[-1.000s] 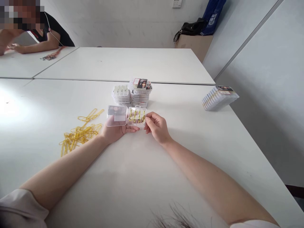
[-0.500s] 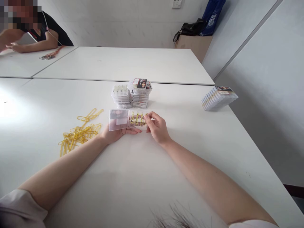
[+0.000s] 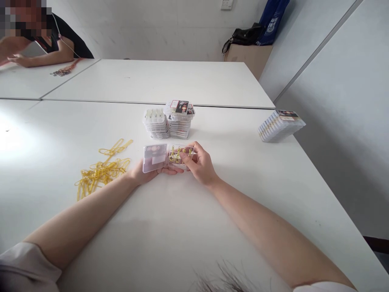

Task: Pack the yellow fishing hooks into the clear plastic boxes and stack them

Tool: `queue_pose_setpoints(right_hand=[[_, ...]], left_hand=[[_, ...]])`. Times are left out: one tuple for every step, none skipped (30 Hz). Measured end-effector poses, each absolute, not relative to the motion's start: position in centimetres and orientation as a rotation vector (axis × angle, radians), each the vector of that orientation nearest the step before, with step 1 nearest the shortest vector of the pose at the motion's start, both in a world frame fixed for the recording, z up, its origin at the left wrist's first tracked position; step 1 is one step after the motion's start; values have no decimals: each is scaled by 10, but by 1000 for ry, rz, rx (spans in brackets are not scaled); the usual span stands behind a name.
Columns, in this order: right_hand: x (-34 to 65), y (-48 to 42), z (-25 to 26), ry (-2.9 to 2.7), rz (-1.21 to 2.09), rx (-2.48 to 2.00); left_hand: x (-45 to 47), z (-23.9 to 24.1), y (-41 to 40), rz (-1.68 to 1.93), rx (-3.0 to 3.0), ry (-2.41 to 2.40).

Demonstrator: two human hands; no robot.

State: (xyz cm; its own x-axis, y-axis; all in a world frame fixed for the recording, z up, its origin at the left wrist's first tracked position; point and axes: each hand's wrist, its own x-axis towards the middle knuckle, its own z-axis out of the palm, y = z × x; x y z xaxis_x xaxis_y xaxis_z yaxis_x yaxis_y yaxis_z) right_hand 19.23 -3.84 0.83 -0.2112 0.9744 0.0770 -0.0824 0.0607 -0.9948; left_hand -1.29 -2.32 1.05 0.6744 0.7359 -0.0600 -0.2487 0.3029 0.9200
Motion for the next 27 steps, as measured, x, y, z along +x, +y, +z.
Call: queue_pose_setpoints(right_hand=[[192, -38, 8, -1336, 1360, -992], [192, -38, 8, -1334, 1368, -1000], [192, -38, 7, -1333, 1370, -1013], [192, -38, 7, -1333, 1365, -1026], [192, -37, 7, -1332, 1356, -1037], [192, -38, 6, -1330, 1344, -1047], [191, -38, 6, -1327, 1327, -1058], [191, -38, 6, -1325, 1308, -1073], [190, -38, 6, -1324, 1283, -1091], [190, -38, 5, -1324, 1256, -1110], [189, -39, 5, -1326, 1233, -1126], [189, -39, 5, -1327, 1219, -1137], [189, -39, 4, -1329, 1217, -1145], [189, -38, 4, -1333, 1223, -1151], [190, -38, 4, -1337, 1231, -1154], [190, -38, 4, -1340, 1239, -1155], [191, -38, 4, -1342, 1244, -1155], [192, -38, 4, -1341, 1245, -1153], [193, -37, 4, -1337, 1245, -1151], [193, -37, 3, -1329, 1246, -1150], [194, -36, 3, -1321, 1248, -1149], [195, -36, 2, -1308, 1251, -1147], [195, -35, 2, -1294, 1253, -1142], [195, -35, 1, -1279, 1255, -1136], [195, -34, 1, -1263, 1254, -1129], [196, -34, 1, -1250, 1253, -1121], [196, -33, 1, -1240, 1251, -1108]], left_hand=[[-12, 11, -23, 688, 1073, 538], [-11, 12, -23, 678, 1067, 545], [-11, 12, -22, 668, 1059, 551], [-10, 13, -22, 658, 1049, 556], [-10, 13, -22, 649, 1037, 559], [-9, 12, -22, 637, 1027, 563], [-9, 12, -22, 624, 1022, 567], [-9, 11, -22, 614, 1022, 573], [-9, 10, -22, 608, 1029, 579], [-9, 10, -23, 602, 1042, 586], [-8, 10, -24, 597, 1058, 593], [-8, 10, -24, 593, 1075, 596], [-8, 11, -25, 590, 1089, 596], [-8, 12, -26, 589, 1097, 594], [-8, 13, -26, 596, 1098, 590], [-8, 14, -26, 613, 1092, 589], [-8, 15, -26, 639, 1077, 594], [-8, 16, -26, 670, 1056, 605], [-8, 16, -25, 702, 1034, 620], [-8, 16, -25, 734, 1013, 634], [-8, 16, -24, 760, 994, 646], [-8, 15, -23, 784, 977, 658], [-8, 15, -22, 802, 961, 669], [-8, 14, -22, 816, 946, 684], [-8, 14, -22, 827, 932, 704], [-7, 14, -22, 837, 921, 728], [-6, 14, -22, 849, 915, 754]])
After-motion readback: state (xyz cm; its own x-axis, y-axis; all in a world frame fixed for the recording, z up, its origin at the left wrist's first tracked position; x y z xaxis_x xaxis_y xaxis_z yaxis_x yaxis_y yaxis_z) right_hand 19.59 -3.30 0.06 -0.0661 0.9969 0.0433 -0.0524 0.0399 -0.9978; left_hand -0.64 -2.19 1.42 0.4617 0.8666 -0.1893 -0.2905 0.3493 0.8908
